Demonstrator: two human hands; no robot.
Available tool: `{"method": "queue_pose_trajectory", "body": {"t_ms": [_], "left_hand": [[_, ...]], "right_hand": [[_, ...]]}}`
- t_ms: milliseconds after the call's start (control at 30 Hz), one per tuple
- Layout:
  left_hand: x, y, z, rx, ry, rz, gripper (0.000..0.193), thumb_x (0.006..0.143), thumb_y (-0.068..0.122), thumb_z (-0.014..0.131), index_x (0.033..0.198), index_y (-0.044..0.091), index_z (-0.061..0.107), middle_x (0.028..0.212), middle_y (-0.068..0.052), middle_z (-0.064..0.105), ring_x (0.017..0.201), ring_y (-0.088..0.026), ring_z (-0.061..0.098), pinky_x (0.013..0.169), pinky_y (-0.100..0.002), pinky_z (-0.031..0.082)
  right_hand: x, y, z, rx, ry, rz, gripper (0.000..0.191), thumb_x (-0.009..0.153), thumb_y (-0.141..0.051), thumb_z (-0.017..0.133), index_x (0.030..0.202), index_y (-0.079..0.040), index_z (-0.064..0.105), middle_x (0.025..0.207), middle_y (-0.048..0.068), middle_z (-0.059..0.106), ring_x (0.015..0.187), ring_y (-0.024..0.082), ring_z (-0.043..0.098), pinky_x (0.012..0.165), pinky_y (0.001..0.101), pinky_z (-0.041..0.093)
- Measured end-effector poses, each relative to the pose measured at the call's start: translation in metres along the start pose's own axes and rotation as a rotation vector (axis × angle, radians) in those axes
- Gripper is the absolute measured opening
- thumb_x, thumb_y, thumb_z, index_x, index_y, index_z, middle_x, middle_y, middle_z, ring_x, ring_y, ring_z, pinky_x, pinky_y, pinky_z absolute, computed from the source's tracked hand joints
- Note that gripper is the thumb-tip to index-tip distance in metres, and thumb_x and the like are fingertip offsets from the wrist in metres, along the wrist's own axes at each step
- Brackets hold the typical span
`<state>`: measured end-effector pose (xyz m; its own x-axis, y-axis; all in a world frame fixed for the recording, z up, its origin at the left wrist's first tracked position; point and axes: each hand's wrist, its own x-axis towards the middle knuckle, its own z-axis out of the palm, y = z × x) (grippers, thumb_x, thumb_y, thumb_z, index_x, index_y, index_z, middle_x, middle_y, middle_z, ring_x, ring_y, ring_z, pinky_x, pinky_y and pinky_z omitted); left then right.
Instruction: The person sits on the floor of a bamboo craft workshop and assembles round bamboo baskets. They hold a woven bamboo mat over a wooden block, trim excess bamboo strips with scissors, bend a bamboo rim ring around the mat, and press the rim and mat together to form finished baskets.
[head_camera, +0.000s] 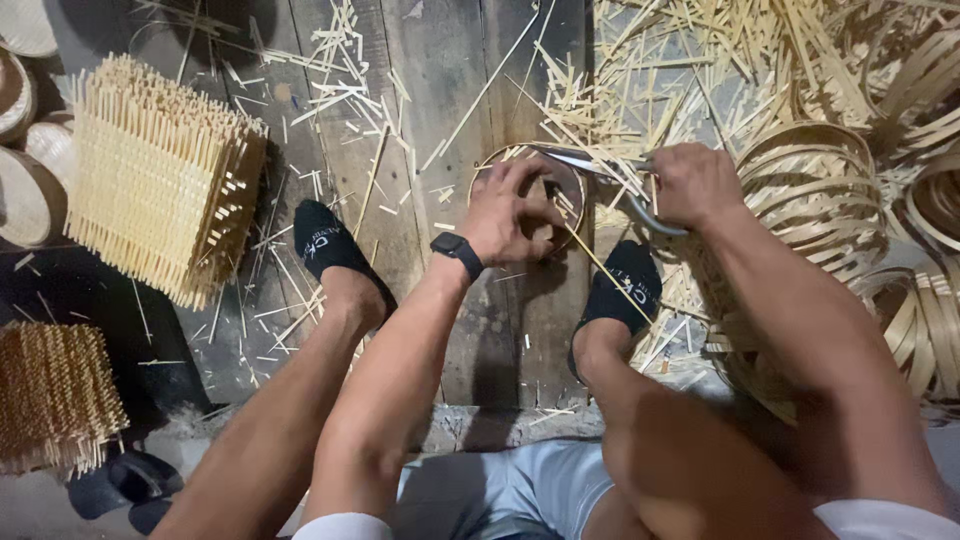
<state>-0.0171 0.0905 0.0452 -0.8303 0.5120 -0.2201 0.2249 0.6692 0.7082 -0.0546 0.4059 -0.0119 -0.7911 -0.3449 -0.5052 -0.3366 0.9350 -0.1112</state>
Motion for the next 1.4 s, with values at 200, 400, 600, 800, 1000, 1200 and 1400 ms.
{"method": "queue_pose_trajectory", "body": {"t_ms": [200, 400, 600, 800, 1000, 1200, 1400], "left_hand": [[-0.014, 0.022, 0.016, -0.226, 0.438, -0.404, 0.112, 0.059, 0.044, 0.096, 0.147, 0.004, 0.040, 0.149, -0.027, 0.034, 0.140, -0.045, 0.038, 0.116, -0.054, 0.036], [-0.028, 0.042, 0.038, -0.101, 0.491, -0.234, 0.103, 0.064, 0.023, 0.089, 0.151, 0.002, 0.036, 0.152, -0.029, 0.036, 0.142, -0.050, 0.040, 0.120, -0.051, 0.038], [-0.032, 0.013, 0.018, -0.167, 0.316, -0.115, 0.100, 0.063, 0.022, 0.084, 0.152, 0.005, 0.039, 0.155, -0.025, 0.043, 0.142, -0.044, 0.044, 0.119, -0.048, 0.040], [-0.007, -0.030, 0.024, -0.307, 0.549, -0.494, 0.065, 0.094, 0.041, 0.073, 0.141, 0.001, 0.055, 0.135, -0.024, 0.061, 0.125, -0.036, 0.061, 0.105, -0.043, 0.050], [0.034, -0.062, 0.034, -0.513, 0.437, -0.708, 0.040, 0.091, 0.040, 0.070, 0.107, 0.004, 0.079, 0.096, -0.014, 0.080, 0.088, -0.024, 0.078, 0.079, -0.036, 0.059], [0.052, -0.040, 0.059, -0.503, 0.425, -0.651, 0.036, 0.080, 0.039, 0.079, 0.101, 0.011, 0.083, 0.096, -0.015, 0.079, 0.086, -0.025, 0.076, 0.077, -0.036, 0.058], [0.055, -0.039, 0.056, -0.354, 0.338, -0.738, 0.037, 0.082, 0.044, 0.078, 0.103, 0.014, 0.082, 0.113, -0.021, 0.073, 0.100, -0.032, 0.071, 0.088, -0.040, 0.053]], "right_hand": [[-0.004, 0.005, -0.010, 0.163, 0.069, 0.063, 0.030, 0.087, -0.029, 0.069, 0.111, -0.012, 0.073, 0.086, 0.014, 0.067, 0.078, 0.028, 0.066, 0.073, 0.0456, 0.058], [0.006, -0.011, -0.014, -0.170, 0.144, -0.027, 0.027, 0.097, -0.035, 0.067, 0.095, -0.008, 0.070, 0.081, 0.009, 0.064, 0.079, 0.022, 0.063, 0.070, 0.0364, 0.056], [-0.002, 0.001, -0.019, 0.142, -0.040, 0.132, 0.033, 0.090, -0.036, 0.076, 0.118, -0.019, 0.072, 0.087, 0.009, 0.068, 0.077, 0.024, 0.064, 0.070, 0.0419, 0.056], [0.009, 0.005, -0.001, 0.425, 0.249, 0.551, 0.086, 0.071, -0.028, 0.095, 0.136, 0.009, 0.053, 0.123, 0.024, 0.054, 0.110, 0.033, 0.052, 0.094, 0.0448, 0.046], [0.000, -0.057, -0.001, 1.082, 0.049, 0.404, 0.034, 0.091, -0.016, 0.074, 0.124, -0.005, 0.069, 0.107, 0.010, 0.066, 0.072, 0.018, 0.062, 0.063, 0.0389, 0.055], [-0.002, -0.079, 0.011, 1.194, 0.220, 0.217, 0.019, 0.086, -0.016, 0.084, 0.095, 0.000, 0.076, 0.084, 0.008, 0.076, 0.071, 0.010, 0.067, 0.066, 0.0261, 0.055], [-0.001, -0.079, 0.004, 1.152, 0.210, 0.320, 0.021, 0.084, -0.019, 0.084, 0.090, 0.000, 0.077, 0.080, 0.008, 0.075, 0.070, 0.015, 0.068, 0.064, 0.0305, 0.054]]}}
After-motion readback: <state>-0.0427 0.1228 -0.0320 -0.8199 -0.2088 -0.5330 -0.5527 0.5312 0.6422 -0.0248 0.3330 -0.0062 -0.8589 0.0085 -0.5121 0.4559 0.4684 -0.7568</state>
